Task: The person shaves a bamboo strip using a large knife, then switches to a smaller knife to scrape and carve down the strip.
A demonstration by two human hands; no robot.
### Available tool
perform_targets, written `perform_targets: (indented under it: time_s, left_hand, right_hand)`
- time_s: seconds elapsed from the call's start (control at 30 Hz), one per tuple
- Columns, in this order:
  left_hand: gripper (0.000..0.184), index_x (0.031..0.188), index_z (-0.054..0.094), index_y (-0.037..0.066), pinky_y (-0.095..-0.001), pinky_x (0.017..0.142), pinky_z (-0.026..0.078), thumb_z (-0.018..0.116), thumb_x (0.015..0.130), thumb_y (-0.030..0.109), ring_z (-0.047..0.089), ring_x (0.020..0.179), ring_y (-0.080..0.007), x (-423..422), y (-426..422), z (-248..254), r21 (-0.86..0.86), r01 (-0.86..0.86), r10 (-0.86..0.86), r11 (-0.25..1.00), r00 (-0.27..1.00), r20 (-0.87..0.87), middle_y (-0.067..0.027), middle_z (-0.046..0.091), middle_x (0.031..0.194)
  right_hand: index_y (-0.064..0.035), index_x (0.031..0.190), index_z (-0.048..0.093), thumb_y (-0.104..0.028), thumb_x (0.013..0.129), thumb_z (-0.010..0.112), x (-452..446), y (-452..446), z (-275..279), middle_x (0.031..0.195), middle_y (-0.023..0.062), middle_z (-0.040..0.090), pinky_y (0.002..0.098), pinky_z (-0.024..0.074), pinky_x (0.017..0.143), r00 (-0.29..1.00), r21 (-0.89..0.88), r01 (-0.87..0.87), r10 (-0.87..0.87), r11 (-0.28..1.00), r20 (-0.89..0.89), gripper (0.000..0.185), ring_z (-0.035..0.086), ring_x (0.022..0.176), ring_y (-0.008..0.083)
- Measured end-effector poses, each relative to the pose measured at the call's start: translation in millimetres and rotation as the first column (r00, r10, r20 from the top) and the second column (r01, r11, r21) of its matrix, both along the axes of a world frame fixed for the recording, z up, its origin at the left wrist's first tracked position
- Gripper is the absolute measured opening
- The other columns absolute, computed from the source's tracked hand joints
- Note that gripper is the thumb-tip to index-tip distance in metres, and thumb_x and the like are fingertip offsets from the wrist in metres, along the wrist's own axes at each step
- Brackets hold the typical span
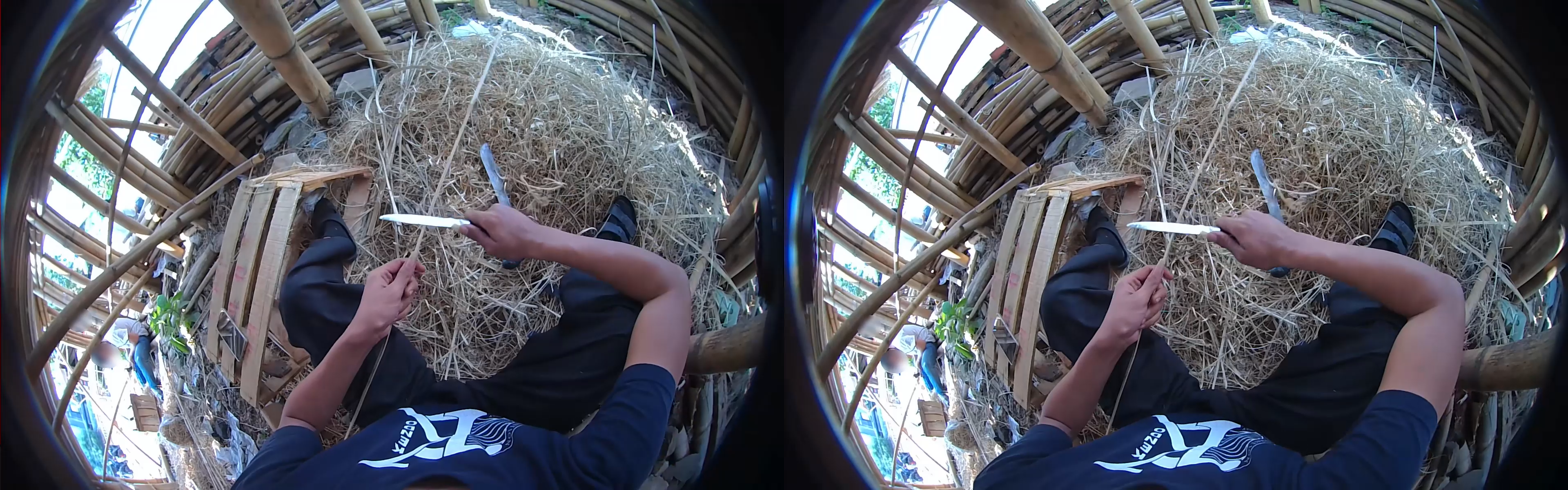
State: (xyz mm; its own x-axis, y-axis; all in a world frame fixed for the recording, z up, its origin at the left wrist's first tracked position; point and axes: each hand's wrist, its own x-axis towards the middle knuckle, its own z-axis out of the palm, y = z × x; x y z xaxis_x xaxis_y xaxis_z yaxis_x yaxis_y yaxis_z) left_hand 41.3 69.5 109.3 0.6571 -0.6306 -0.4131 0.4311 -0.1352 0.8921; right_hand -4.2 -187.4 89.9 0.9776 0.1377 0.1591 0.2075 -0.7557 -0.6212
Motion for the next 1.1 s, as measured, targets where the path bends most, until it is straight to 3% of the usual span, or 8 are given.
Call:
perform_targets:
  time_s: [0.23,0.67,0.87,0.93,0.97,1.0,1.07,1.1]
  left_hand:
    - [0.025,0.097,0.054,0.004,-0.0192,0.030,0.021,0.045,0.101,0.027,0.027,0.034,-0.0026,7.9,-11.4,5.0,-0.132,-0.028,0.015,0.991,0.995,-0.101,0.0030,0.039,0.059]
    - [0.020,0.100,0.049,0.007,-0.0196,0.028,0.021,0.042,0.102,0.026,0.025,0.033,-0.0045,14.5,-15.9,9.3,-0.337,-0.103,-0.047,0.936,0.911,-0.410,0.0034,0.032,0.059]
    - [0.020,0.099,0.046,0.008,-0.0186,0.027,0.021,0.039,0.103,0.027,0.024,0.032,-0.0034,16.2,-8.5,4.5,-0.324,-0.090,-0.052,0.942,0.913,-0.404,0.0037,0.031,0.060]
    - [0.019,0.099,0.046,0.008,-0.0183,0.027,0.020,0.039,0.102,0.026,0.024,0.032,-0.0031,15.1,-1.1,4.0,-0.307,-0.074,-0.053,0.949,0.921,-0.386,0.0041,0.032,0.059]
    - [0.019,0.099,0.046,0.008,-0.0183,0.027,0.020,0.040,0.102,0.026,0.024,0.033,-0.0028,6.6,4.2,8.1,-0.232,-0.083,-0.018,0.969,0.916,-0.401,0.0044,0.032,0.059]
    - [0.019,0.099,0.046,0.008,-0.0183,0.027,0.020,0.040,0.102,0.026,0.024,0.033,-0.0028,3.3,10.7,7.0,-0.232,-0.080,-0.018,0.969,0.919,-0.394,0.0044,0.032,0.059]
    - [0.018,0.099,0.046,0.008,-0.0183,0.027,0.020,0.041,0.102,0.026,0.024,0.033,-0.0029,-4.9,26.5,4.2,-0.248,-0.059,-0.075,0.967,0.864,-0.497,0.0044,0.032,0.059]
    - [0.020,0.100,0.047,0.008,-0.0183,0.028,0.020,0.041,0.102,0.026,0.024,0.033,-0.0029,-7.3,28.7,7.0,-0.244,-0.034,-0.091,0.969,0.872,-0.481,0.0046,0.032,0.058]
  right_hand:
    - [-0.0037,0.086,0.050,-0.031,0.098,0.044,-1.4,10.3,1.7,0.055,0.0178,0.050,0.0512,0.0383,0.055,0.991,-0.017,-0.108,0.109,0.994,0.077,0.030,0.053,0.055,0.0404]
    - [-0.0075,0.080,0.051,-0.040,0.095,0.048,21.5,-6.9,-3.8,0.051,0.0122,0.049,0.0470,0.0382,0.047,0.925,-0.144,-0.094,0.140,0.985,0.354,0.036,0.052,0.048,0.0355]
    - [-0.0094,0.076,0.051,-0.040,0.096,0.046,39.7,-25.4,-15.7,0.047,0.0071,0.045,0.0423,0.0359,0.043,0.903,-0.265,0.019,0.097,0.964,0.419,0.036,0.047,0.039,0.0275]
    - [-0.0082,0.078,0.051,-0.037,0.101,0.037,45.7,-39.1,-6.4,0.052,0.0022,0.047,0.0376,0.0358,0.040,0.983,-0.220,0.180,-0.170,0.959,0.064,0.038,0.044,0.040,0.0163]
    - [-0.0069,0.080,0.052,-0.036,0.101,0.035,55.9,-59.0,-2.8,0.052,0.0013,0.046,0.0333,0.0358,0.039,0.942,-0.239,0.335,-0.329,0.911,0.066,0.040,0.042,0.039,0.0143]
    - [-0.0055,0.082,0.054,-0.036,0.102,0.033,66.0,-87.3,-0.7,0.051,0.0004,0.045,0.0291,0.0358,0.038,0.875,-0.256,0.480,-0.478,0.839,0.075,0.042,0.040,0.038,0.0123]
    - [-0.0055,0.080,0.055,-0.042,0.101,0.035,61.6,-142.2,-20.2,0.046,0.0004,0.042,0.0298,0.0367,0.035,0.788,-0.354,0.471,-0.205,0.808,0.581,0.047,0.036,0.032,0.0143]
    - [-0.0052,0.080,0.055,-0.043,0.101,0.035,60.3,-136.1,-20.3,0.049,0.0037,0.048,0.0329,0.0399,0.037,0.856,-0.348,0.458,-0.300,0.818,0.422,0.047,0.042,0.034,0.0171]
